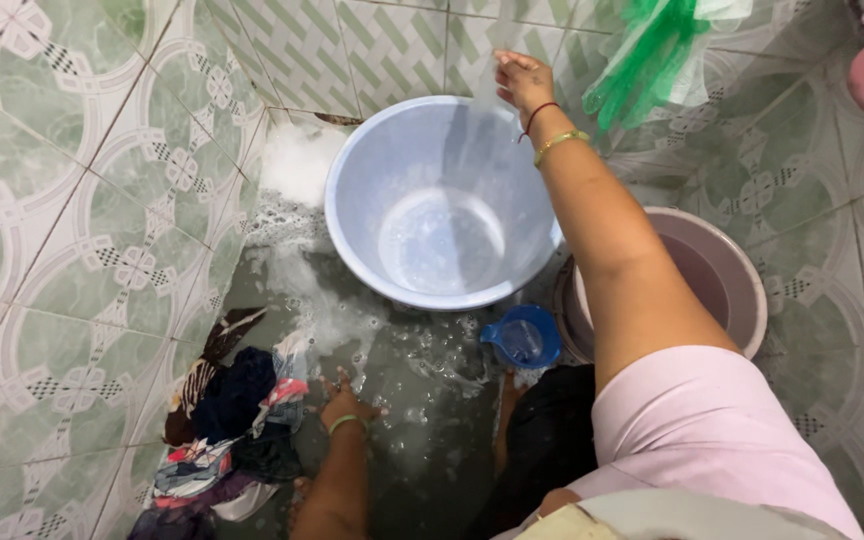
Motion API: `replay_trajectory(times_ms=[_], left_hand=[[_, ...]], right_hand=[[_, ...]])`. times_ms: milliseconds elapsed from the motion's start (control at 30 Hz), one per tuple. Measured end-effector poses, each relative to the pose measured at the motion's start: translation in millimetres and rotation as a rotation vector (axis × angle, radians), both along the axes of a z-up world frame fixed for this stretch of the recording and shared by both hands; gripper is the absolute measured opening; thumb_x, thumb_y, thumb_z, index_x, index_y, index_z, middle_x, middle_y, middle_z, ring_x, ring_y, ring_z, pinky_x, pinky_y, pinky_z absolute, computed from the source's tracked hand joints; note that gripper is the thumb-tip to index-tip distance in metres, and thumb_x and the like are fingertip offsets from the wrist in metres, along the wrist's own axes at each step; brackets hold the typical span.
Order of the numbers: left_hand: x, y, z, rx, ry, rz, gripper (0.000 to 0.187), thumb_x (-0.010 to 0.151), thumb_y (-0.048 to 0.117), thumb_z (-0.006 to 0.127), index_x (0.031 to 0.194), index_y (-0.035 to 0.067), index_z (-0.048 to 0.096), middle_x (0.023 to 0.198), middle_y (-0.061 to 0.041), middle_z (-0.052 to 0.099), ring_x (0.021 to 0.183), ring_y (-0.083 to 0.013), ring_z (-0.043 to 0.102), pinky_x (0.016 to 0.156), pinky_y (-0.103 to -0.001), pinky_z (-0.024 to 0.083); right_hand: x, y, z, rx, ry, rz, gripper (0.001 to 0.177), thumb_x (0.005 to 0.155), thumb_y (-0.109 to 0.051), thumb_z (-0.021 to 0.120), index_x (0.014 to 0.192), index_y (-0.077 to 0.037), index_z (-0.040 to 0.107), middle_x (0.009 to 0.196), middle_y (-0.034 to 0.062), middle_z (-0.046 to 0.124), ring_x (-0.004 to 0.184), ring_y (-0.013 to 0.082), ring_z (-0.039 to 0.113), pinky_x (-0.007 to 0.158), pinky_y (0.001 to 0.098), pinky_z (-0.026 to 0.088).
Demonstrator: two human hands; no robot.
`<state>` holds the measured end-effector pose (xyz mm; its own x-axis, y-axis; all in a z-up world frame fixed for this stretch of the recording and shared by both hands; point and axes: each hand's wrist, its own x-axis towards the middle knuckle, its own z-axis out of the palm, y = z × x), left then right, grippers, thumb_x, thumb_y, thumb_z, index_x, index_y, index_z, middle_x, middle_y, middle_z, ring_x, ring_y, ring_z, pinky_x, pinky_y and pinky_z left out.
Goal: The person washes clothes by hand in a tiled room. They scrub a patterned cloth on the floor, rinse it in a bucket of soapy water, and use a wooden stick to beat the fabric. The person then empties the soapy water and refills the bucket with clean water.
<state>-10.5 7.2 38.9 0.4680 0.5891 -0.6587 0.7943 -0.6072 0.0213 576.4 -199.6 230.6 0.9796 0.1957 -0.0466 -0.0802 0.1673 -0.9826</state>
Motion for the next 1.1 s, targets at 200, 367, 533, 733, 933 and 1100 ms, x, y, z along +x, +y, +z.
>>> replay_trajectory(times_ms=[200, 367, 533, 733, 933, 1100], left_hand=[[-2, 4, -16, 0.022, -0.031, -0.029, 0.152, 0.057, 0.063, 0.096, 0.164, 0.027, -0.007, 0.172, -0.014, -0.003, 0.148, -0.0376, 0.038, 0.123, -0.058, 0.019], [0, 4, -23, -0.017, 0.0, 0.002, 0.15, 0.058, 0.06, 0.092, 0.167, 0.031, -0.007, 0.177, -0.016, -0.009, 0.143, -0.0323, 0.051, 0.129, -0.057, 0.014], [3, 2, -15, 0.006, 0.04, -0.015, 0.15, 0.059, 0.065, 0.093, 0.165, 0.03, -0.007, 0.173, -0.013, -0.009, 0.148, -0.0466, 0.035, 0.115, -0.06, 0.033], [6, 5, -14, 0.014, 0.019, -0.009, 0.155, 0.055, 0.063, 0.097, 0.165, 0.032, -0.007, 0.174, -0.013, -0.009, 0.146, -0.0508, 0.034, 0.111, -0.064, 0.041], [5, -1, 1, -0.009, -0.003, 0.036, 0.148, 0.059, 0.059, 0.096, 0.165, 0.033, -0.004, 0.174, -0.008, -0.009, 0.149, -0.0562, 0.025, 0.103, -0.064, 0.049], [-16, -16, -3, 0.128, -0.223, -0.063, 0.134, 0.059, 0.066, 0.09, 0.164, 0.028, 0.015, 0.174, -0.011, 0.006, 0.149, -0.0433, 0.034, 0.118, -0.063, 0.035]], right_hand=[[-14, 14, -25, -0.348, -0.517, 0.072, 0.012, 0.096, -0.013, 0.069, 0.102, -0.007, 0.078, 0.095, -0.0001, 0.075, 0.084, 0.0107, 0.065, 0.076, 0.0291, 0.052], [-149, 54, -61, -0.871, -0.785, 0.689, 0.042, 0.094, -0.038, 0.073, 0.118, -0.004, 0.073, 0.114, 0.0167, 0.073, 0.096, 0.0304, 0.069, 0.088, 0.0406, 0.055], [-322, 41, -21, -1.342, -0.631, 1.286, 0.085, 0.09, -0.069, 0.061, 0.145, -0.006, 0.046, 0.118, 0.022, 0.068, 0.107, 0.0376, 0.068, 0.093, 0.0473, 0.055], [-312, -21, -21, -1.536, -0.855, 1.181, 0.046, 0.094, -0.027, 0.061, 0.137, -0.013, 0.052, 0.097, 0.0152, 0.075, 0.087, 0.0356, 0.074, 0.078, 0.0479, 0.059], [-277, -145, -6, -1.466, -0.956, 0.807, 0.043, 0.083, -0.026, 0.07, 0.123, -0.013, 0.064, 0.107, 0.0143, 0.073, 0.098, 0.0371, 0.07, 0.089, 0.0476, 0.055], [-311, -245, 35, -1.199, -0.88, 0.575, 0.038, 0.089, -0.028, 0.073, 0.121, -0.01, 0.068, 0.117, 0.0208, 0.071, 0.107, 0.0429, 0.067, 0.094, 0.0489, 0.05]])
